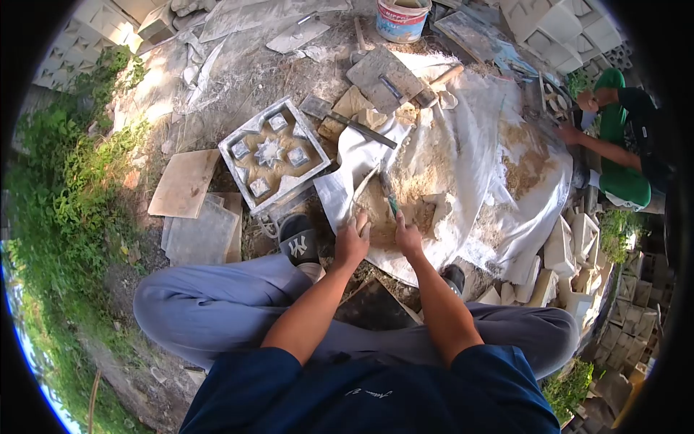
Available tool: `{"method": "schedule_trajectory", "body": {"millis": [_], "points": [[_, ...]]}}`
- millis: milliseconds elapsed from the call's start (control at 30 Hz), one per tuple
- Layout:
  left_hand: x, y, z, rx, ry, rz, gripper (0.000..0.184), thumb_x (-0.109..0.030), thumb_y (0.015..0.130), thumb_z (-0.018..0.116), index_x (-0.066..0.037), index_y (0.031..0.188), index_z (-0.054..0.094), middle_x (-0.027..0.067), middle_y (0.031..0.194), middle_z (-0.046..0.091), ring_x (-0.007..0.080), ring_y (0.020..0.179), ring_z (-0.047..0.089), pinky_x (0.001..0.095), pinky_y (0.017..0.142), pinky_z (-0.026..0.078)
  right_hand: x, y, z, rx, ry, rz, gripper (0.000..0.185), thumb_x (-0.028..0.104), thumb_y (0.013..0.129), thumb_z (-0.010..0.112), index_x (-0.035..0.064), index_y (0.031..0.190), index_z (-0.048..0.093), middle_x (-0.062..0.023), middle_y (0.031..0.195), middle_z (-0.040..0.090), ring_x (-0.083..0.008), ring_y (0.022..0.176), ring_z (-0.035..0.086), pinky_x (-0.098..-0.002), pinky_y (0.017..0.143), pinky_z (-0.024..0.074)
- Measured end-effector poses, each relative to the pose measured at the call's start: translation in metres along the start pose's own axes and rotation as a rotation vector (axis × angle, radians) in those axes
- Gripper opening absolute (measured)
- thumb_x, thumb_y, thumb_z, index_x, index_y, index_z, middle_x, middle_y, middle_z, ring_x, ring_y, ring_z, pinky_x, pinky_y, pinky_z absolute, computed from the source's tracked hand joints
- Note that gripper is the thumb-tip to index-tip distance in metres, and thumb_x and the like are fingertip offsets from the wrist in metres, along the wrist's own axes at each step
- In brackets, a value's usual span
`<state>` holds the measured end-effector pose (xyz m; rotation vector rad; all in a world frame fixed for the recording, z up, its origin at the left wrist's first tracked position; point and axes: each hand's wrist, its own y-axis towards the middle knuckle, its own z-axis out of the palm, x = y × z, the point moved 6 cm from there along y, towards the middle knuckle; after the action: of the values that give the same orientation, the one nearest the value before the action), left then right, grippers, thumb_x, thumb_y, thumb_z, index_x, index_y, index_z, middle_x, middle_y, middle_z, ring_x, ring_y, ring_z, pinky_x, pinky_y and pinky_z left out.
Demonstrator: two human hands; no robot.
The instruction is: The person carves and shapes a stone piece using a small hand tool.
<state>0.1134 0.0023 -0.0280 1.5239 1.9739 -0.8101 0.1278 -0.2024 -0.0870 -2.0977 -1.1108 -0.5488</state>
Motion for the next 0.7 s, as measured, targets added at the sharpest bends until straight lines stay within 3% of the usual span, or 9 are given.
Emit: {"method": "schedule_trajectory", "body": {"millis": [67, 133, 300, 467, 700], "points": [[-0.006, 0.004, -0.005, -0.016, -0.015, -0.012, 0.034, -0.028, 0.089, 0.066, 0.002, 0.103, 0.063, 0.0297, 0.087, 0.066, 0.0486, 0.087, 0.063, 0.0520, 0.076, 0.050, 0.001, -0.005, 0.000, 0.164, -0.058, 0.046, 0.085, 0.071, 0.090, 0.047, -0.0094, 0.071, 0.067, -0.0304, 0.067, 0.062, -0.0403, 0.073, 0.068, -0.0481, 0.072, 0.0496], [-0.004, 0.001, -0.003, -0.004, -0.006, -0.029, 0.036, -0.025, 0.089, 0.065, 0.003, 0.110, 0.061, 0.0314, 0.096, 0.065, 0.0506, 0.090, 0.061, 0.0527, 0.080, 0.050, 0.017, -0.016, -0.006, 0.164, 0.007, 0.028, 0.084, 0.070, 0.090, 0.047, -0.0096, 0.069, 0.066, -0.0291, 0.064, 0.062, -0.0396, 0.072, 0.068, -0.0482, 0.071, 0.0492], [-0.005, 0.001, -0.004, 0.036, -0.014, -0.087, 0.033, -0.027, 0.088, 0.065, 0.002, 0.106, 0.064, 0.0300, 0.093, 0.065, 0.0489, 0.092, 0.061, 0.0519, 0.081, 0.048, 0.018, -0.014, -0.003, 0.142, 0.172, 0.034, 0.085, 0.069, 0.091, 0.046, -0.0107, 0.067, 0.064, -0.0289, 0.062, 0.060, -0.0400, 0.072, 0.067, -0.0485, 0.072, 0.0491], [-0.006, 0.004, 0.002, -0.034, 0.014, -0.011, 0.033, -0.025, 0.089, 0.065, 0.003, 0.108, 0.063, 0.0302, 0.099, 0.065, 0.0481, 0.095, 0.061, 0.0521, 0.084, 0.048, 0.000, -0.005, 0.008, 0.083, 0.020, 0.016, 0.085, 0.069, 0.091, 0.046, -0.0117, 0.070, 0.064, -0.0305, 0.065, 0.061, -0.0424, 0.072, 0.066, -0.0501, 0.072, 0.0478], [0.002, 0.004, 0.005, 0.126, -0.081, -0.097, 0.037, -0.027, 0.090, 0.064, -0.001, 0.116, 0.063, 0.0302, 0.107, 0.063, 0.0490, 0.101, 0.058, 0.0493, 0.090, 0.047, 0.032, -0.016, -0.008, 0.076, 0.148, -0.029, 0.078, 0.060, 0.096, 0.045, -0.0099, 0.065, 0.058, -0.0262, 0.056, 0.052, -0.0375, 0.057, 0.056, -0.0497, 0.062, 0.0428]]}}
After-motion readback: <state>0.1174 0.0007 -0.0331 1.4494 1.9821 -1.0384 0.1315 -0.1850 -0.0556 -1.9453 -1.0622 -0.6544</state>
